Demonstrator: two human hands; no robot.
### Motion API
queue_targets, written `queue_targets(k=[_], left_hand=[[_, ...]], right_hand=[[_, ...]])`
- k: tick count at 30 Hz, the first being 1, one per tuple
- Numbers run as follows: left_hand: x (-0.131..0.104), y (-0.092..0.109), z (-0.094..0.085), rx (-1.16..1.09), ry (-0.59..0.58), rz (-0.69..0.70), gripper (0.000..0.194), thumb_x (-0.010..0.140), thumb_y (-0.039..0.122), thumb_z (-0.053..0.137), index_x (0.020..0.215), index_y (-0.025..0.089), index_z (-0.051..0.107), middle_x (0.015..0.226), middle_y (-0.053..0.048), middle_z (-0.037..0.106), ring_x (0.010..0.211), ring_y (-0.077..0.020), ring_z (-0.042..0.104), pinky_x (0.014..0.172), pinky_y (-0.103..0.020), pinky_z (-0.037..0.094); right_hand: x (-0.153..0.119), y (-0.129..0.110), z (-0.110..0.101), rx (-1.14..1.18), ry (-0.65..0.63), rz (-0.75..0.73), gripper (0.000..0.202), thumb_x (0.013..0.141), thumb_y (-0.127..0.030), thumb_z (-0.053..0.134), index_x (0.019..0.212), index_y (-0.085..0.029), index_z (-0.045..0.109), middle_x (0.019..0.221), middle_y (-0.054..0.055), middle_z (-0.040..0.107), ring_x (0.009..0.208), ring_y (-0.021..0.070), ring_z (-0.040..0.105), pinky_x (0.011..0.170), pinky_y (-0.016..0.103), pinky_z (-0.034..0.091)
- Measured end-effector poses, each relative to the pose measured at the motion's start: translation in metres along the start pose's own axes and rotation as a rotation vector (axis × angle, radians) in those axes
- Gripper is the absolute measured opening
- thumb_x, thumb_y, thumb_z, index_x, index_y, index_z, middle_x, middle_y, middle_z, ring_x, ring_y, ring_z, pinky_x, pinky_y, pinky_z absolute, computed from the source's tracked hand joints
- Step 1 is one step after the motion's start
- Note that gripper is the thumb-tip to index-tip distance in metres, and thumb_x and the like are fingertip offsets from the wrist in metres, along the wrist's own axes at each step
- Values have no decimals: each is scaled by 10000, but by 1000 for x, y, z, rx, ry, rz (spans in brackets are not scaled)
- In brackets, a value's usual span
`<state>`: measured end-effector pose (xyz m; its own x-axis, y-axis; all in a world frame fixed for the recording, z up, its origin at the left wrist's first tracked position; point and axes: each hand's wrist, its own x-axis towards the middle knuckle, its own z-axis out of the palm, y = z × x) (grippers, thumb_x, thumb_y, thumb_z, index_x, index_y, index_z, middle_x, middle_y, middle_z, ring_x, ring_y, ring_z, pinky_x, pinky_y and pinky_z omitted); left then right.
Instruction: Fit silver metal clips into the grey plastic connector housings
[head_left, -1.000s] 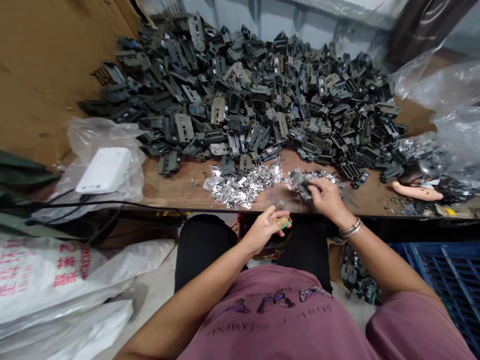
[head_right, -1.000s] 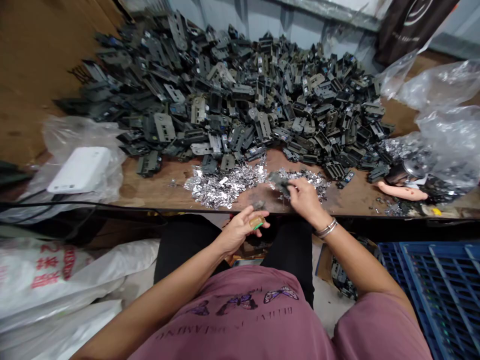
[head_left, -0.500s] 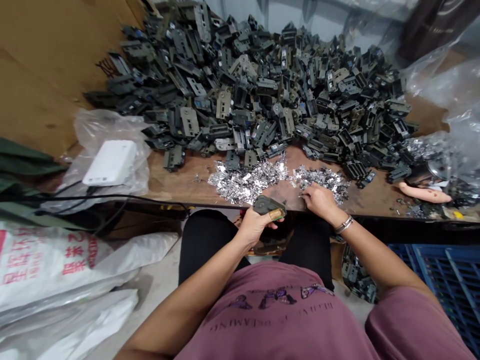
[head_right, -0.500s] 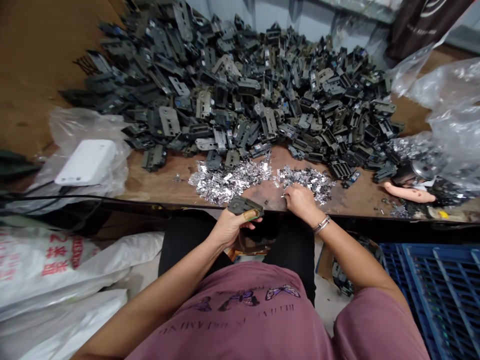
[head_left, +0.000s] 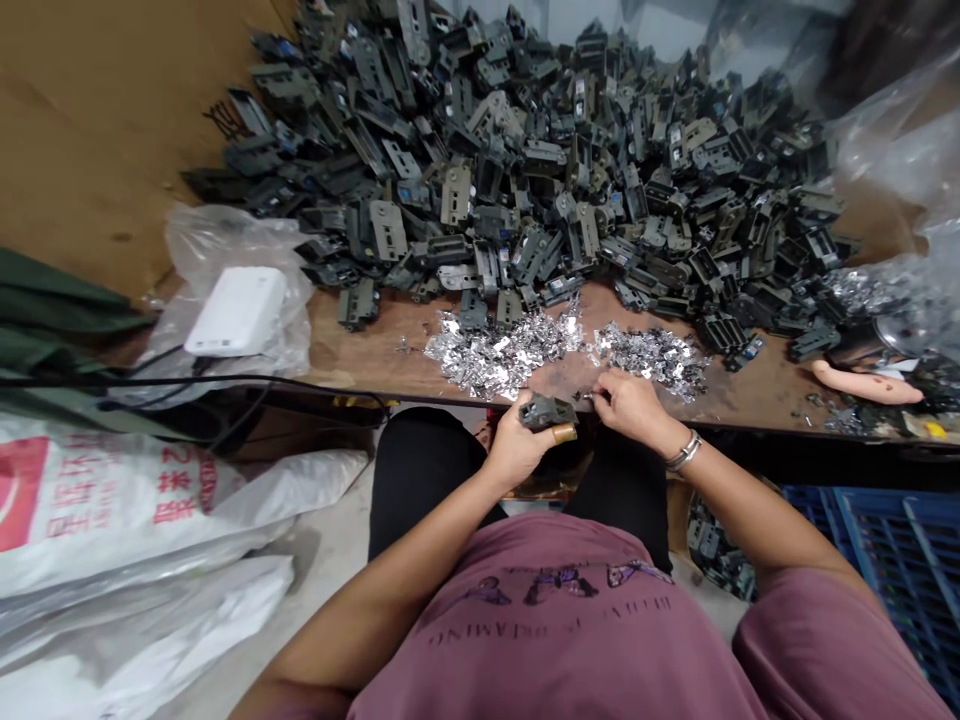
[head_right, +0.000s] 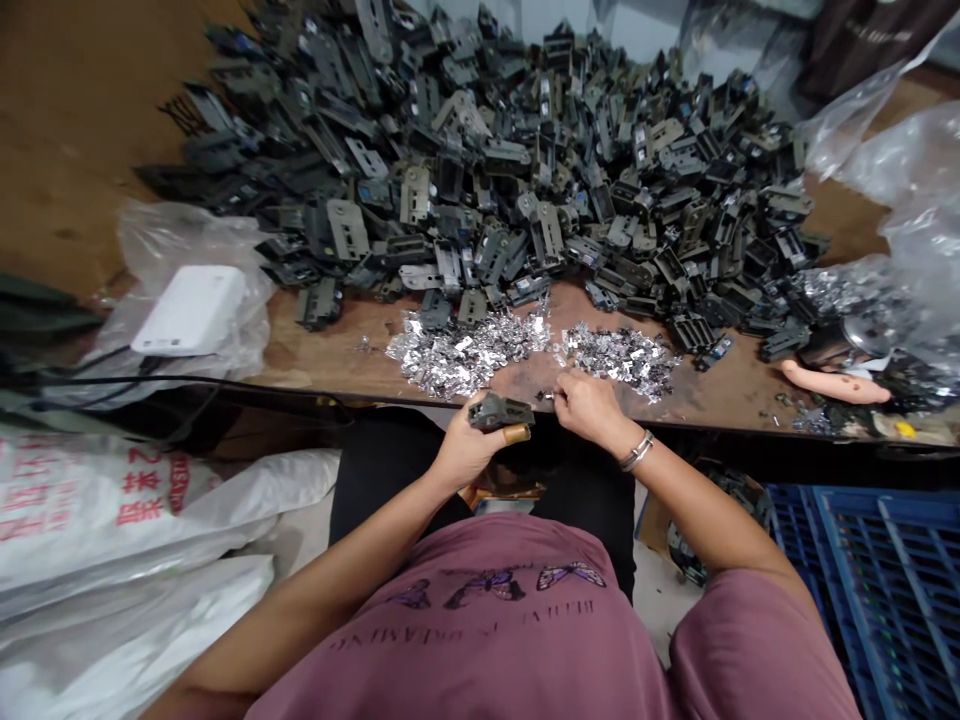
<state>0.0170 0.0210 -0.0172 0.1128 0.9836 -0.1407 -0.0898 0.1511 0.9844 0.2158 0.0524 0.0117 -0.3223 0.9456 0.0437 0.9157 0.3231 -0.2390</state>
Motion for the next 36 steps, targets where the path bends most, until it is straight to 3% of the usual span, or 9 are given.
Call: queue_targets(k=[5,11,13,16,19,23,33,36], left_hand=[[-8,1,-4,13,-35,28,404,596,275,849,837,188,537,763,22,628,692,-129,585,690,-264,490],[-16,5,-9,70,-194,98,395,653,267,823,966,185,597,1043,-80,716,897,-188,665,820,-312,518],[-19,6,-13,88,-209,89,379,657,267,813,964,181,608,1010,-81,722,874,-189,669,798,-312,525],[-22,8,-20,69,-203,47,371,642,264,811,945,178,615,954,-61,720,842,-178,664,789,-308,531],[-26,11,-25,46,-190,-10,396,612,259,814,942,176,612,918,-40,708,806,-161,651,779,-299,532],[-31,16,-24,40,-206,-79,419,582,271,824,925,175,603,865,-6,680,780,-147,630,763,-283,520],[-28,12,-31,103,-293,-141,356,578,256,798,789,182,522,746,39,591,652,-105,525,651,-253,465],[-27,13,-30,86,-308,-164,362,574,258,800,807,177,536,768,28,611,668,-113,549,666,-265,482]], right_hand=[[-12,-21,-10,337,92,-80,114,799,-124,525,710,-192,546,622,-12,576,560,111,509,588,223,375],[-21,-38,-18,284,-20,-247,145,811,-76,551,737,-168,634,660,24,645,605,124,568,602,233,396],[-22,-35,-20,335,-47,-290,167,844,-85,565,768,-179,681,693,24,688,618,123,609,612,231,429],[-28,-30,-21,431,62,-350,170,891,-122,569,875,-203,717,755,19,724,659,125,653,642,237,488],[-37,-34,-15,418,199,-460,194,919,-113,519,979,-191,686,850,52,734,762,147,682,699,265,538],[-44,-43,1,311,234,-608,248,892,-39,435,1018,-164,609,849,74,708,760,161,675,648,269,541],[-44,-40,11,300,197,-634,196,885,-54,458,1029,-168,527,767,41,668,617,132,617,550,236,497],[-47,-41,17,279,277,-672,203,910,-52,438,1035,-169,546,761,38,686,632,131,651,568,230,531]])
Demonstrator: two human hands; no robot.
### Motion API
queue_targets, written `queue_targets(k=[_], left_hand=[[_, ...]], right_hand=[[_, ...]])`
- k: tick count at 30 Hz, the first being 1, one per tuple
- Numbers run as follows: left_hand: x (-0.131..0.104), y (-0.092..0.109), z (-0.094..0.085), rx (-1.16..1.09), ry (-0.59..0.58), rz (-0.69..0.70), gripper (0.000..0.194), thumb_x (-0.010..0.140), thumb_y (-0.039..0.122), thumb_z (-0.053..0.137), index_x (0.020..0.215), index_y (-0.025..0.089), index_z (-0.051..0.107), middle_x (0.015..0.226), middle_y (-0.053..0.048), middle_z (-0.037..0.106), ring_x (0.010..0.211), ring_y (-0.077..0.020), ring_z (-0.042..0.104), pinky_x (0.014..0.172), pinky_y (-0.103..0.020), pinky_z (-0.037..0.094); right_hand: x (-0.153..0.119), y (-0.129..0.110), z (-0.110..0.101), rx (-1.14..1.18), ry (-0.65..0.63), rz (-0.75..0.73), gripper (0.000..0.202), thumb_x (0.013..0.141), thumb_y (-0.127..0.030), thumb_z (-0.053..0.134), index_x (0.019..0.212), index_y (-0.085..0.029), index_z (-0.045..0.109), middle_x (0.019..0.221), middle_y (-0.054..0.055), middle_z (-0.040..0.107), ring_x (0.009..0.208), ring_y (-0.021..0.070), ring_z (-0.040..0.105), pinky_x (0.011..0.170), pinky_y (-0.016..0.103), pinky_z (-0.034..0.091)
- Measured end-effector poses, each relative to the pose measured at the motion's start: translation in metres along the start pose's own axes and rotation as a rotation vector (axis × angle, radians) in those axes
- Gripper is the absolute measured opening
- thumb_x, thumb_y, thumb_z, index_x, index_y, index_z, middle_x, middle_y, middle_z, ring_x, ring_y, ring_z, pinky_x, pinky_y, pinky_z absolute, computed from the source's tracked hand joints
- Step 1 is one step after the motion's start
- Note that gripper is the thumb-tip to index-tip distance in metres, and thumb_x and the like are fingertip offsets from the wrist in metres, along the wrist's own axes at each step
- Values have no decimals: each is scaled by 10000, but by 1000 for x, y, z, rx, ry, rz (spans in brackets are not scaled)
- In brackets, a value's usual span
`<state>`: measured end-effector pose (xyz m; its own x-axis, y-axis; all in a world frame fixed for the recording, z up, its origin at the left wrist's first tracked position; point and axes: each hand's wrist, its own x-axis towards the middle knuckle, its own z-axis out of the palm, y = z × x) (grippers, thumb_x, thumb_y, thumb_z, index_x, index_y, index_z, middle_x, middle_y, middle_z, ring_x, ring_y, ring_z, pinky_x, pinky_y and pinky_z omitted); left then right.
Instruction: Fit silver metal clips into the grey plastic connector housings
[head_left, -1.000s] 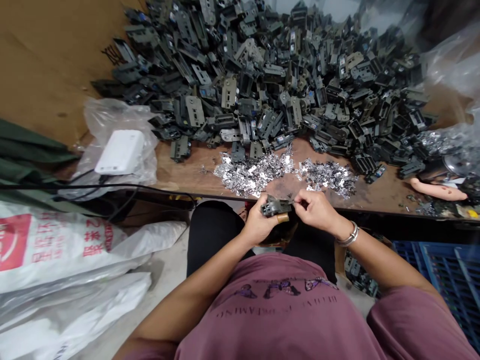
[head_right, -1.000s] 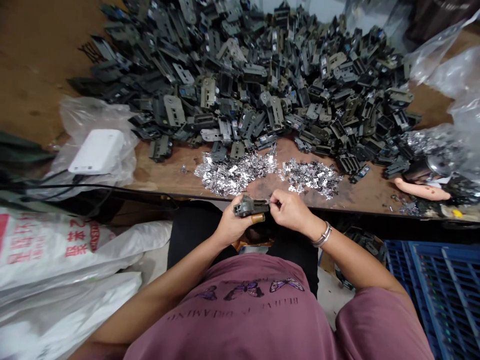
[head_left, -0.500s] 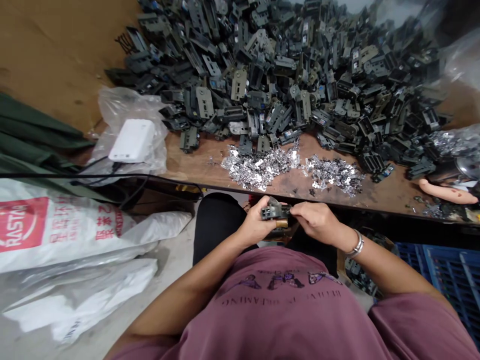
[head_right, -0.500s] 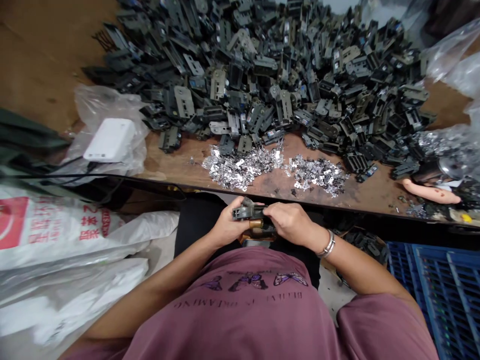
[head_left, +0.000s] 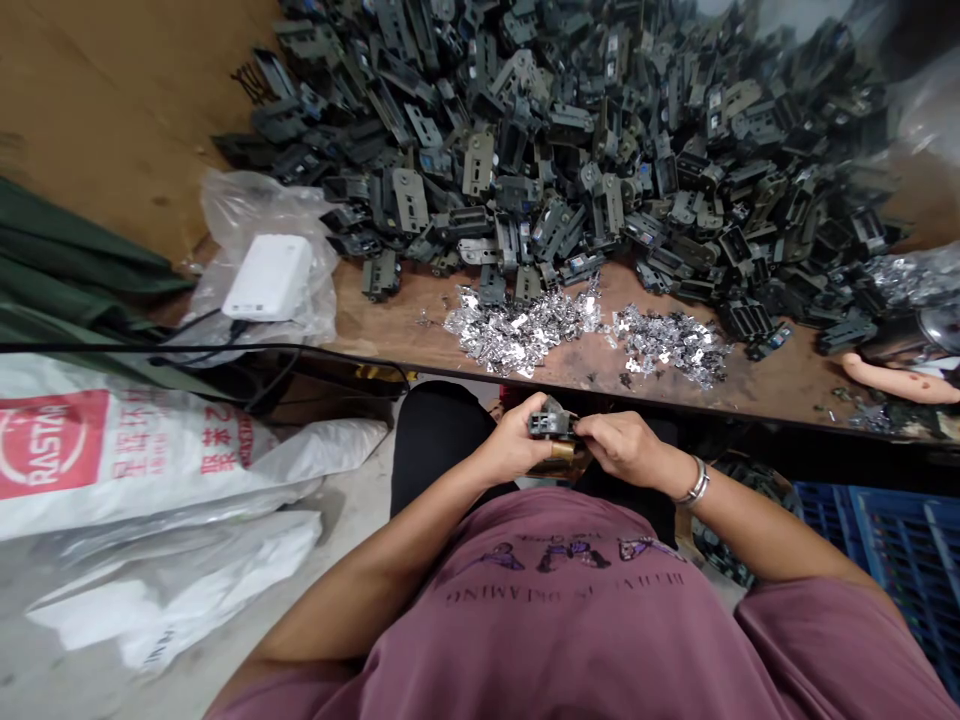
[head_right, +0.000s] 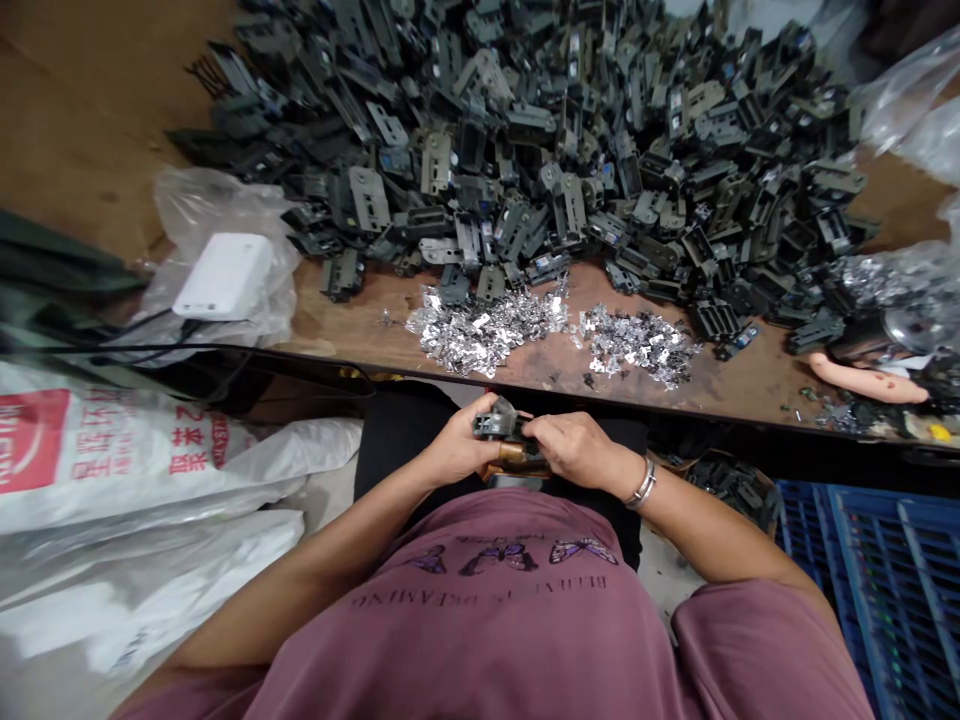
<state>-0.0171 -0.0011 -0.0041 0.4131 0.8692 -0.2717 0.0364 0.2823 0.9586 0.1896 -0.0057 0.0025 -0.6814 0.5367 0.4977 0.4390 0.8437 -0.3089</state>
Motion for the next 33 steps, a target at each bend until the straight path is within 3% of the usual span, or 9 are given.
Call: queue_targets(k=[6,10,13,15,20,22,26,29,33], left_hand=[[-2,3,0,-21,67,38,366,582,268,810,842,178,569,793,19,651,699,-126,595,713,-279,513],[-4,4,-2,7,163,116,398,587,304,839,874,190,588,889,-26,706,760,-156,644,742,-295,536],[-5,1,1,24,190,169,423,598,337,854,890,196,582,981,-67,727,840,-188,673,778,-311,541],[-4,-3,5,30,181,211,425,616,344,856,895,195,572,1016,-84,728,877,-196,680,811,-321,538],[-3,-9,10,-14,199,303,466,640,364,855,965,182,576,1134,-118,701,1047,-223,659,959,-372,496],[-5,-6,7,-66,126,263,571,613,373,871,1070,178,589,1204,-133,674,1106,-243,639,982,-384,486],[-8,4,-1,-289,-90,80,674,623,467,847,1171,164,597,1160,-140,681,1012,-251,673,890,-357,526],[-6,9,2,-343,-66,-111,517,712,464,782,1088,147,623,973,-98,706,774,-163,682,681,-259,528],[-1,12,10,-421,-9,-223,460,750,410,733,1109,169,577,868,-56,684,609,-111,628,499,-202,454]], right_hand=[[-15,-6,12,146,108,45,342,925,-67,444,1234,-144,567,1034,136,737,931,193,729,774,308,617],[-17,-13,10,407,223,442,328,950,-159,475,1255,-207,583,1182,122,707,925,177,729,795,336,621],[-8,-17,14,742,306,844,256,915,-329,578,1123,-199,648,981,82,749,730,159,705,588,276,592],[1,-18,19,1010,319,1005,279,836,-405,667,1003,-182,682,807,40,723,589,125,626,474,223,518],[16,-12,28,1441,367,1181,302,663,-385,797,833,-164,683,646,-16,599,449,56,421,380,175,341],[15,-8,26,1504,354,1189,345,639,-389,809,869,-171,673,623,-36,553,444,50,387,374,168,286],[9,-4,17,1280,291,1080,433,735,-429,747,1083,-197,633,717,-30,585,501,62,434,431,174,335],[9,3,9,968,127,860,410,847,-425,647,1184,-197,598,837,12,650,655,107,569,588,222,471],[16,38,-6,413,-30,658,299,984,-355,452,1141,-182,637,864,42,683,757,157,630,726,290,494]])
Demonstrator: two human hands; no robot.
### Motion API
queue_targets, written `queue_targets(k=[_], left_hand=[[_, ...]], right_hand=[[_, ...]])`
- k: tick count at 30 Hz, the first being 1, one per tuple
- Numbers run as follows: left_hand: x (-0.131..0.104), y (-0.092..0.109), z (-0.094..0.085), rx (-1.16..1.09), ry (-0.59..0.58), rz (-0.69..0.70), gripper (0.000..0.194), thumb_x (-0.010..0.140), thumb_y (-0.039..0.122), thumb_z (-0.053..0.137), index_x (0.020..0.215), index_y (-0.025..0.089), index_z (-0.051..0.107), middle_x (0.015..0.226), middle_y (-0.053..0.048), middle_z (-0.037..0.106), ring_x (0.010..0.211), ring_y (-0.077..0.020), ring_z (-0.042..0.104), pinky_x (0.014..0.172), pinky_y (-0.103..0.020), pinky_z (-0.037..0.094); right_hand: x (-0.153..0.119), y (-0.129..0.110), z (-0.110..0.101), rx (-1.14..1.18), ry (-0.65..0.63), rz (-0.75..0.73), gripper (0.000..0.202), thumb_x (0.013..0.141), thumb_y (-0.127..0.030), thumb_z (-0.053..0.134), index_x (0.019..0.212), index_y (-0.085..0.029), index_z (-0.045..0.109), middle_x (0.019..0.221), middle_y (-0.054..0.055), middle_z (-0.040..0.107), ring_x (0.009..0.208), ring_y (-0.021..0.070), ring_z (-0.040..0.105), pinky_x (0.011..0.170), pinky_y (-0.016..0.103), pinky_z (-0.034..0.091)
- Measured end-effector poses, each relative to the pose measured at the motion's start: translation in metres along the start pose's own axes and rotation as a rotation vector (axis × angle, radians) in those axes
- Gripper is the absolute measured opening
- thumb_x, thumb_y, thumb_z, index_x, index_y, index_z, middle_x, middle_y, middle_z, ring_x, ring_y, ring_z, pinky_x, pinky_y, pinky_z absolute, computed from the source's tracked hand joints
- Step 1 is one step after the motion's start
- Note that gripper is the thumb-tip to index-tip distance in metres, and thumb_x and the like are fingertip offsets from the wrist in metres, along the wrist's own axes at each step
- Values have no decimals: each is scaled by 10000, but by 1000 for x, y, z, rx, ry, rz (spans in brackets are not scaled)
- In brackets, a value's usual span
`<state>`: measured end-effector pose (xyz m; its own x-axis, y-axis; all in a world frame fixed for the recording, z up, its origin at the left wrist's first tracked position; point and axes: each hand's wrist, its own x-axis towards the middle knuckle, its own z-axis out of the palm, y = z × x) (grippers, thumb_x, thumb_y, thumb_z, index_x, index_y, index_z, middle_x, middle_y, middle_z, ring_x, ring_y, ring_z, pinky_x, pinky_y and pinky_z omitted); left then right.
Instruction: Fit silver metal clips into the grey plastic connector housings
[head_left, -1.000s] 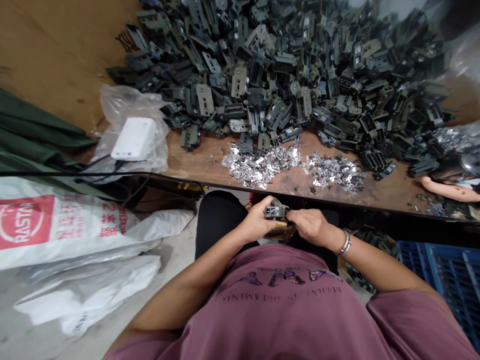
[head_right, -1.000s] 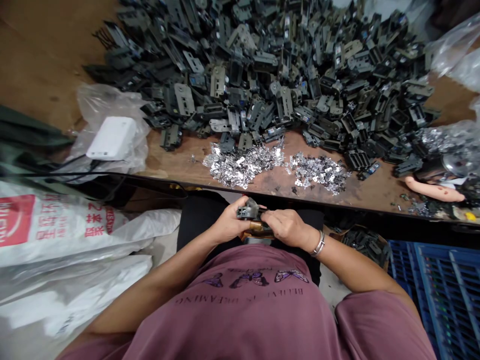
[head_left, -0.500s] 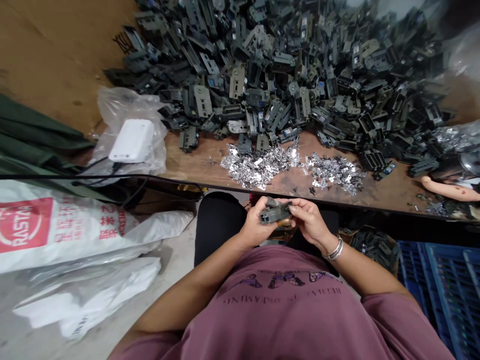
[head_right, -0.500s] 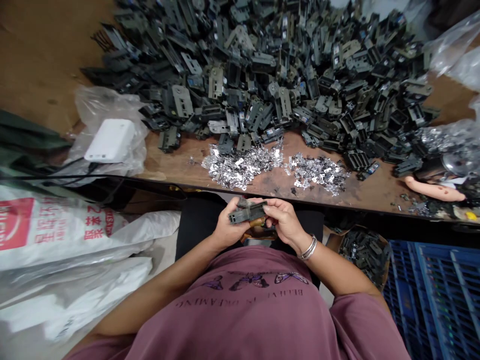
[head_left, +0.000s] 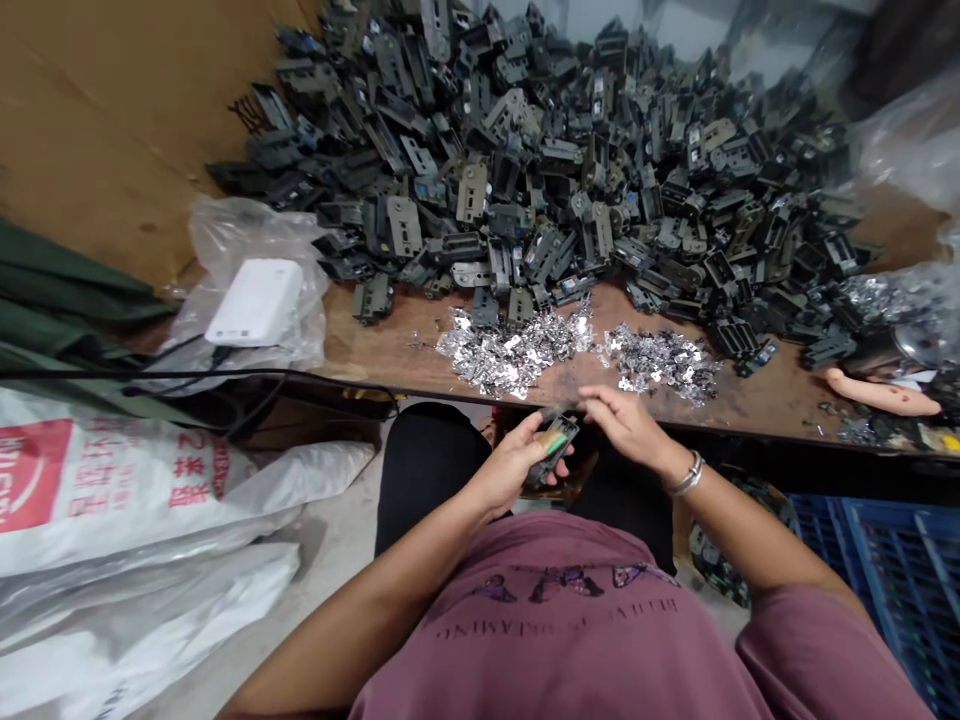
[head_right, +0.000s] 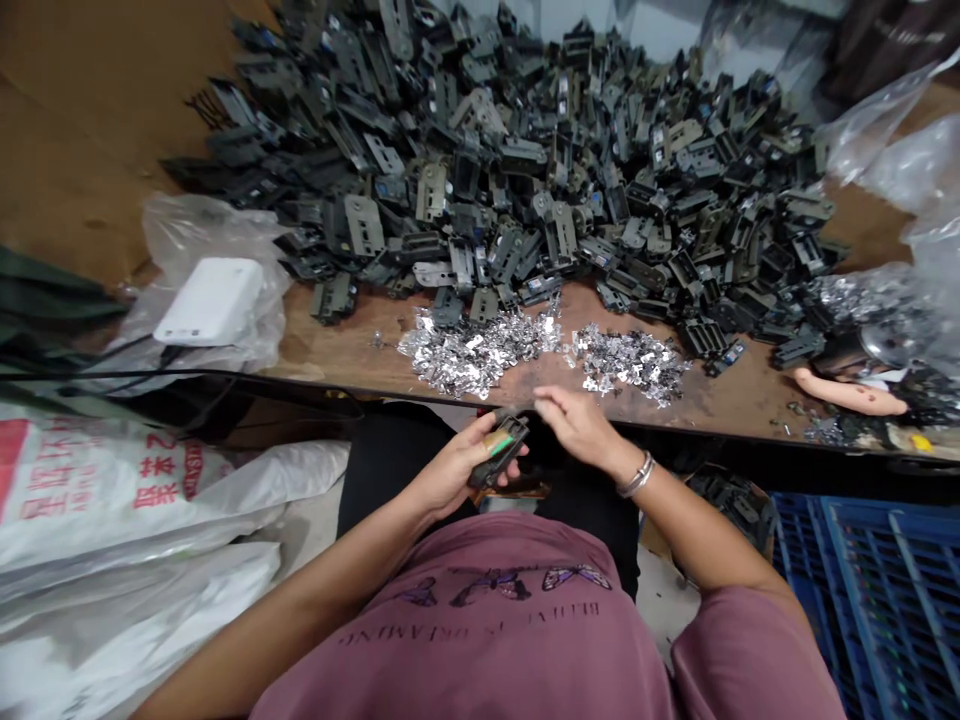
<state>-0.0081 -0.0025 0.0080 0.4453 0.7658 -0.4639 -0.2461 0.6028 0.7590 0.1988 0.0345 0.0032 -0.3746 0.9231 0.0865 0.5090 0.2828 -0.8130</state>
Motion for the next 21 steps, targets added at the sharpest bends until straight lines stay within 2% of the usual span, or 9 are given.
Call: queue_targets(k=[2,3,4,7,10,13,17,19,21], left_hand=[[2,1,4,-96,-2,-1,436,728,364,728,1087,181,562,861,-54,680,613,-124,633,506,-224,484],[2,2,6,-127,-4,-1,413,710,339,729,1052,181,561,847,-53,677,608,-129,632,506,-234,493],[3,3,7,-140,-6,-4,386,694,319,729,1011,178,560,822,-50,674,592,-129,625,498,-237,495],[6,7,10,-99,-3,-36,343,671,297,719,943,175,549,721,-29,660,505,-115,584,437,-221,457],[8,10,10,-71,86,-27,327,674,325,710,915,186,539,751,-21,658,520,-122,591,389,-203,426],[10,10,8,-60,191,4,327,688,365,705,906,194,532,818,-19,648,611,-140,622,400,-201,434],[12,8,6,-17,193,83,373,671,291,700,1002,199,555,838,-18,646,690,-139,617,523,-220,468],[12,6,7,11,168,161,386,656,240,688,1020,195,568,895,-27,655,806,-156,625,655,-247,494],[10,5,8,62,151,223,350,656,221,674,990,184,574,928,-28,654,892,-169,613,763,-272,487]], right_hand=[[19,13,-15,-350,125,-18,287,991,-312,436,1051,-161,673,930,87,684,847,194,630,794,315,470],[29,19,-22,-513,149,-5,274,985,-289,445,1036,-156,680,951,104,676,871,209,620,798,318,456],[38,24,-26,-659,136,7,260,977,-264,454,1029,-152,683,962,119,665,881,220,609,788,317,442],[57,34,-32,-960,-8,13,218,932,-147,468,978,-124,679,937,145,641,859,231,581,727,309,400],[61,32,-32,-1047,-54,-47,195,879,-64,467,928,-100,652,908,158,640,847,233,571,707,312,379],[51,21,-28,-881,55,-87,109,876,-131,508,855,-130,615,846,130,639,783,216,564,680,311,390],[26,-6,-7,-321,165,-120,203,857,-205,557,665,-206,491,661,17,582,606,138,523,606,270,416],[14,-20,8,-100,204,-140,182,858,-246,598,703,-211,510,656,-8,588,557,115,509,562,253,428],[6,-29,22,-22,248,-186,90,863,-257,623,804,-211,574,701,-2,624,573,119,540,563,259,459]])
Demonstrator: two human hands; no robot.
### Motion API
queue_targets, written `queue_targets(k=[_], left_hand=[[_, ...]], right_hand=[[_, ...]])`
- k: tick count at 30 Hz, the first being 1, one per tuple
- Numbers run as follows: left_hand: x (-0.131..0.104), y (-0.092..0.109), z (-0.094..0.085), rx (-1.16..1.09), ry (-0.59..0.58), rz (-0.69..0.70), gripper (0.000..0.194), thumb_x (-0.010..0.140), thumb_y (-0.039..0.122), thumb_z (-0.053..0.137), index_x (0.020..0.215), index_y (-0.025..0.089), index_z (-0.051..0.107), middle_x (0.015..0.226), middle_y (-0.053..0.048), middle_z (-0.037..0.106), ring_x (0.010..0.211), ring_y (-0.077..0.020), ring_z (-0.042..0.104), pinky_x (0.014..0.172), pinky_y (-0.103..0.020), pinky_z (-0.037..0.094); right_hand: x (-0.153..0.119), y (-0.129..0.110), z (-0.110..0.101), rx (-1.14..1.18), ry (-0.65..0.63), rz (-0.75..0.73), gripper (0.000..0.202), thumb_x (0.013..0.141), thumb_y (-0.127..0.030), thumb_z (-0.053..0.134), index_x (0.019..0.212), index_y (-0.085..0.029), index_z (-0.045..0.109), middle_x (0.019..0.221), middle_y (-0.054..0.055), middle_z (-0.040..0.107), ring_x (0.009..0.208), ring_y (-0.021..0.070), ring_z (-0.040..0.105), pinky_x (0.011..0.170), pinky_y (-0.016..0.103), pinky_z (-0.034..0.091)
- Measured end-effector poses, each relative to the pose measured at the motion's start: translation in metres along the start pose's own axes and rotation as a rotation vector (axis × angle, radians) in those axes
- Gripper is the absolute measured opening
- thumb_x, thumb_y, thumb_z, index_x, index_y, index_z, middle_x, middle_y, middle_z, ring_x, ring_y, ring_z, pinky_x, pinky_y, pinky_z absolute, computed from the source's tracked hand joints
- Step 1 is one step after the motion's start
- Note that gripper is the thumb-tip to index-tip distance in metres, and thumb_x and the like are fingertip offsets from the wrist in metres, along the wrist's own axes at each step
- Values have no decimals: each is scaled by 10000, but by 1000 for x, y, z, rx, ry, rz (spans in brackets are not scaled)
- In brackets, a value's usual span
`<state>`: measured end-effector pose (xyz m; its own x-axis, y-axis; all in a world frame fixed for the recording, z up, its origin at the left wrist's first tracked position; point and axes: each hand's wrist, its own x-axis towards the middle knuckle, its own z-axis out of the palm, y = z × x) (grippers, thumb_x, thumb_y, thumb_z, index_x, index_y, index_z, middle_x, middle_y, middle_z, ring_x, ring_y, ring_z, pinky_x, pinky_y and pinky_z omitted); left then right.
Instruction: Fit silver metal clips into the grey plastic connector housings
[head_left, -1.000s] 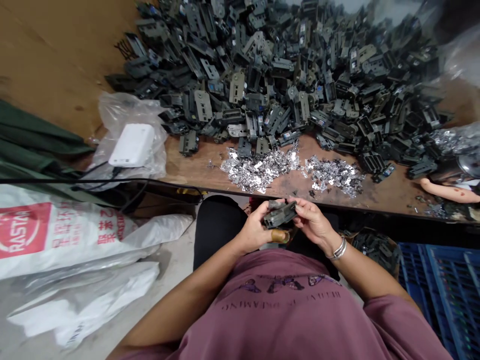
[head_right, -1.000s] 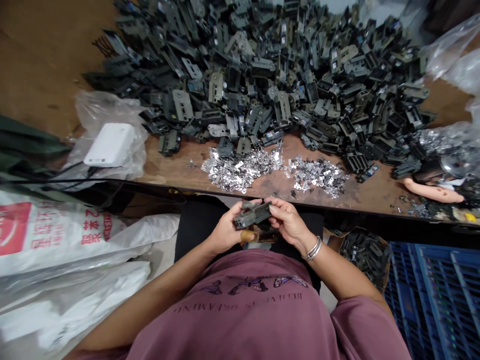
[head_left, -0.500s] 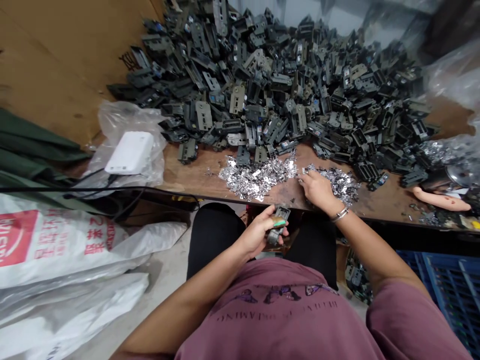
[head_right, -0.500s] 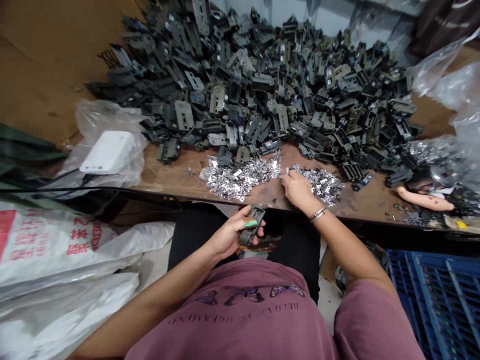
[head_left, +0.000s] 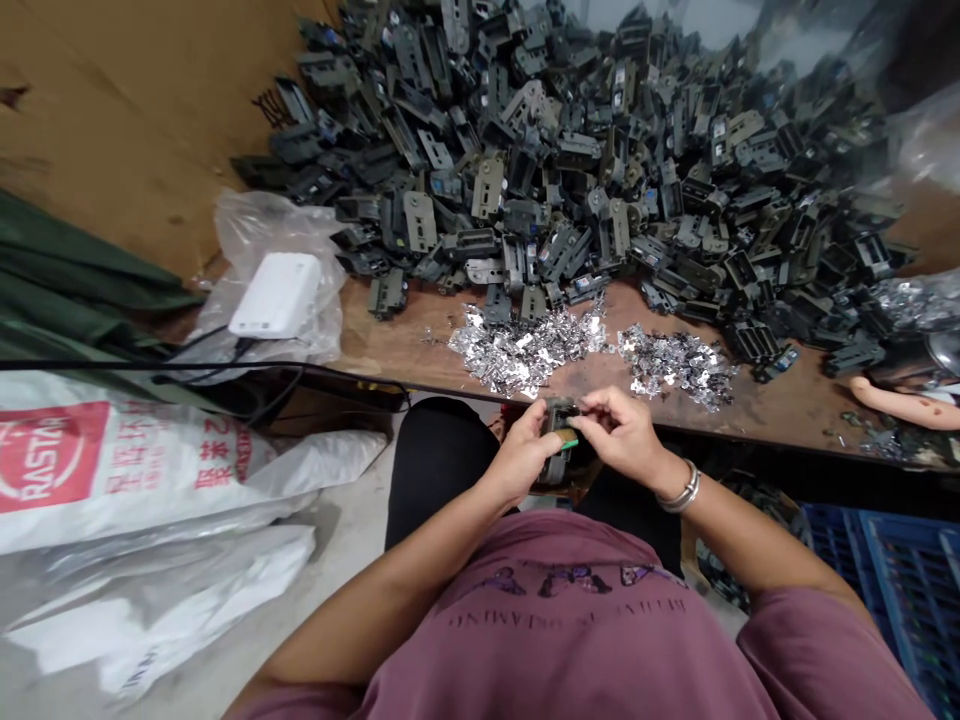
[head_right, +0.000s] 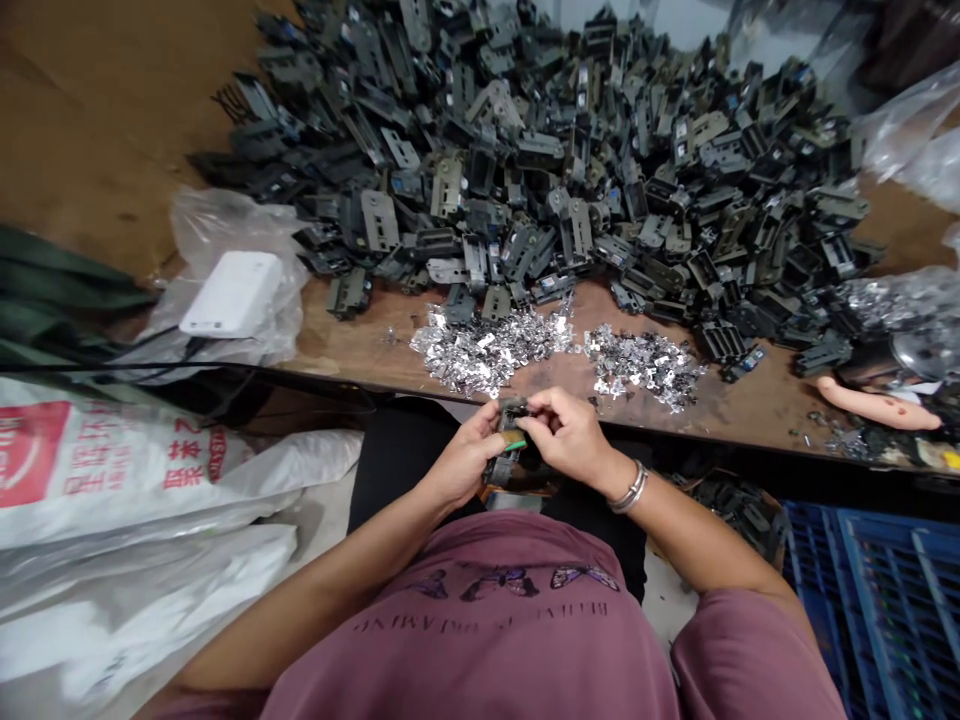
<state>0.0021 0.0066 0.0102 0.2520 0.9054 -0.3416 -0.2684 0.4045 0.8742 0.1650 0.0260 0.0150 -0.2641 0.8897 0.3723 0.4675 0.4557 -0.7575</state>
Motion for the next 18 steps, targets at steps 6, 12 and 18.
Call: queue_targets(k=[6,12,18], left_hand=[[-7,1,1,180,27,124,274,676,203,661,921,181,539,909,-17,622,887,-173,582,825,-297,460],[-10,2,2,290,52,171,275,678,199,635,916,185,497,872,-3,601,832,-165,579,788,-300,478],[-12,0,3,327,49,204,246,683,205,607,879,200,459,829,14,568,782,-152,560,726,-282,473]], right_hand=[[-8,-6,14,28,51,-142,101,907,-191,580,847,-221,656,840,47,702,801,172,663,724,324,553],[-13,-9,15,46,87,-153,97,896,-178,611,859,-221,690,827,45,724,788,170,679,721,323,567],[-18,-10,16,-7,104,-178,111,902,-170,605,891,-223,702,841,48,734,801,173,694,739,321,582]])
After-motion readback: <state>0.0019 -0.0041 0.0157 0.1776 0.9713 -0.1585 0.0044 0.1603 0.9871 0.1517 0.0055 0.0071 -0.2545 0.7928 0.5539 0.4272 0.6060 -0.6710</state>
